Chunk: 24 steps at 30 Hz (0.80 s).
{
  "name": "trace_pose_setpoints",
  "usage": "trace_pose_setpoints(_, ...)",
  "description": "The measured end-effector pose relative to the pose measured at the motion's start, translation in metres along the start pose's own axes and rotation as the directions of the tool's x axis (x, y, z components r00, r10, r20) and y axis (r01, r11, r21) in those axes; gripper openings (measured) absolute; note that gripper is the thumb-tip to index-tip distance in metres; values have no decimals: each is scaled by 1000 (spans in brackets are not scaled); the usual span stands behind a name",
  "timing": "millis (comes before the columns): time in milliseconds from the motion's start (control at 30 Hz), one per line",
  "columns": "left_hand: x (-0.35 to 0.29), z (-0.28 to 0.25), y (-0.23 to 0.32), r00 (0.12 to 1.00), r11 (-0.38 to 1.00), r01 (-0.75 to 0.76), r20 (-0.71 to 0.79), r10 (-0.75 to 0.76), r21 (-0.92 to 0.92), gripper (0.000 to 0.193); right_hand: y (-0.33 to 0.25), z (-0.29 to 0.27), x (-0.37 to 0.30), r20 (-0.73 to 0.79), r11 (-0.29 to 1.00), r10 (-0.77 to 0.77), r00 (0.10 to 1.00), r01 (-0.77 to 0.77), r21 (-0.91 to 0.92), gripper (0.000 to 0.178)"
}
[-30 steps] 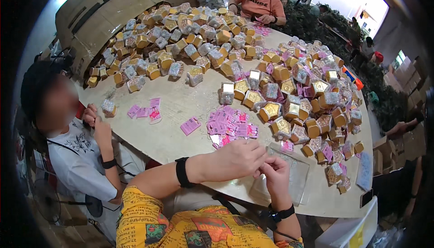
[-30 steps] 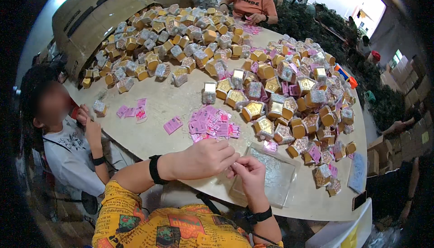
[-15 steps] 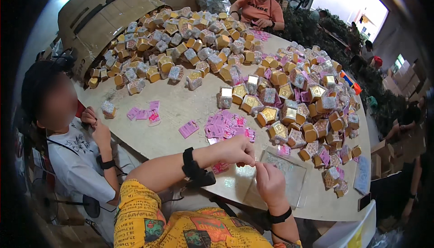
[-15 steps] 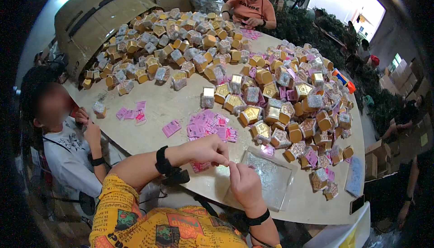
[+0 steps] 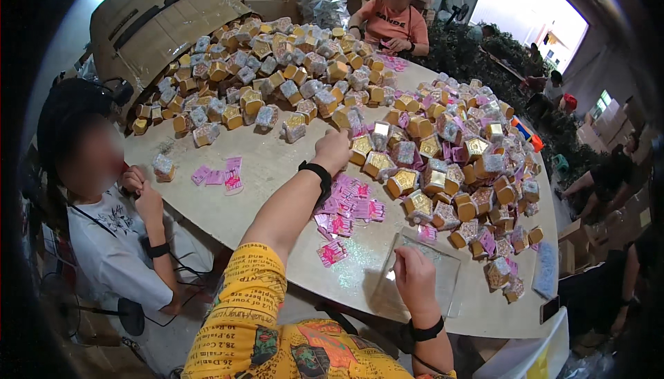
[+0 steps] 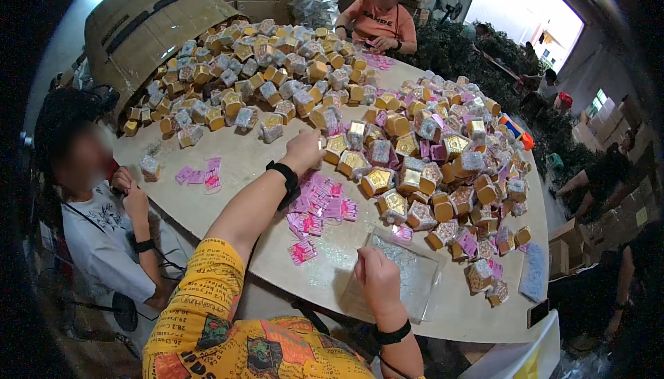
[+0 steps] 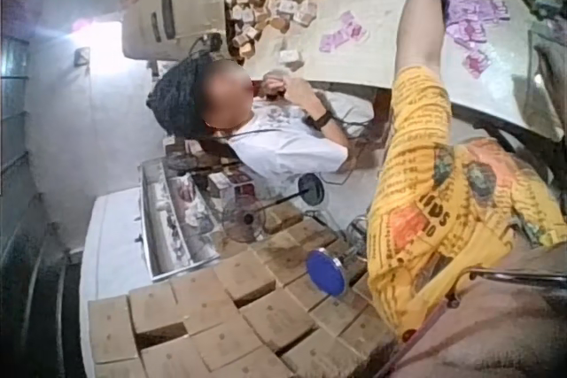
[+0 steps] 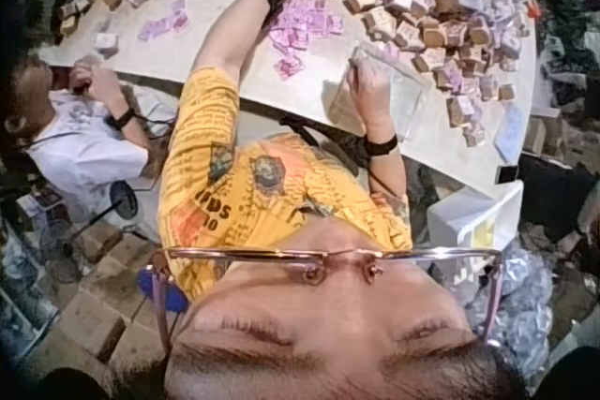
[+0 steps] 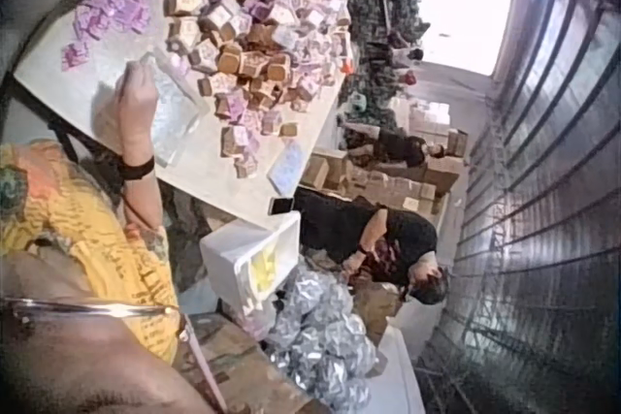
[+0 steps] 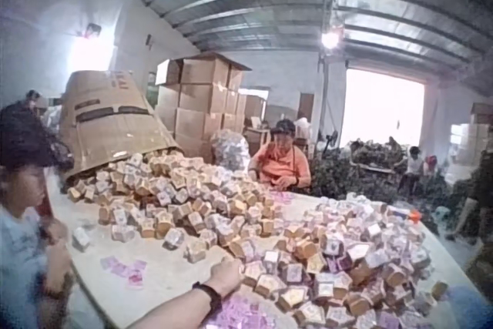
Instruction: The person sits at a table and repeatedly picks up small, gold-wrapped items and pink labels. They place the items into clear plastic bags and attach the labels to the packaging. The person works continuously, moving items from a large pile on the table into finished packages.
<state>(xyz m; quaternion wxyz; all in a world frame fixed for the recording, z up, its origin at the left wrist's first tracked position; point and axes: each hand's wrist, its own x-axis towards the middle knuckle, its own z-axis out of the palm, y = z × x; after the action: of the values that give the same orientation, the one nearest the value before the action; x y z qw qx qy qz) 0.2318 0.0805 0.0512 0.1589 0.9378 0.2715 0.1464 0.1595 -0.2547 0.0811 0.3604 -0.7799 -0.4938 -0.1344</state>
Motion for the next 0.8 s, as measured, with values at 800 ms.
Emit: trace_pose_setpoints(800, -148, -17, 14, 856, -418, 510, 491, 160, -752, 24, -9, 24, 56, -78, 998, -34, 996, 29, -58, 9)
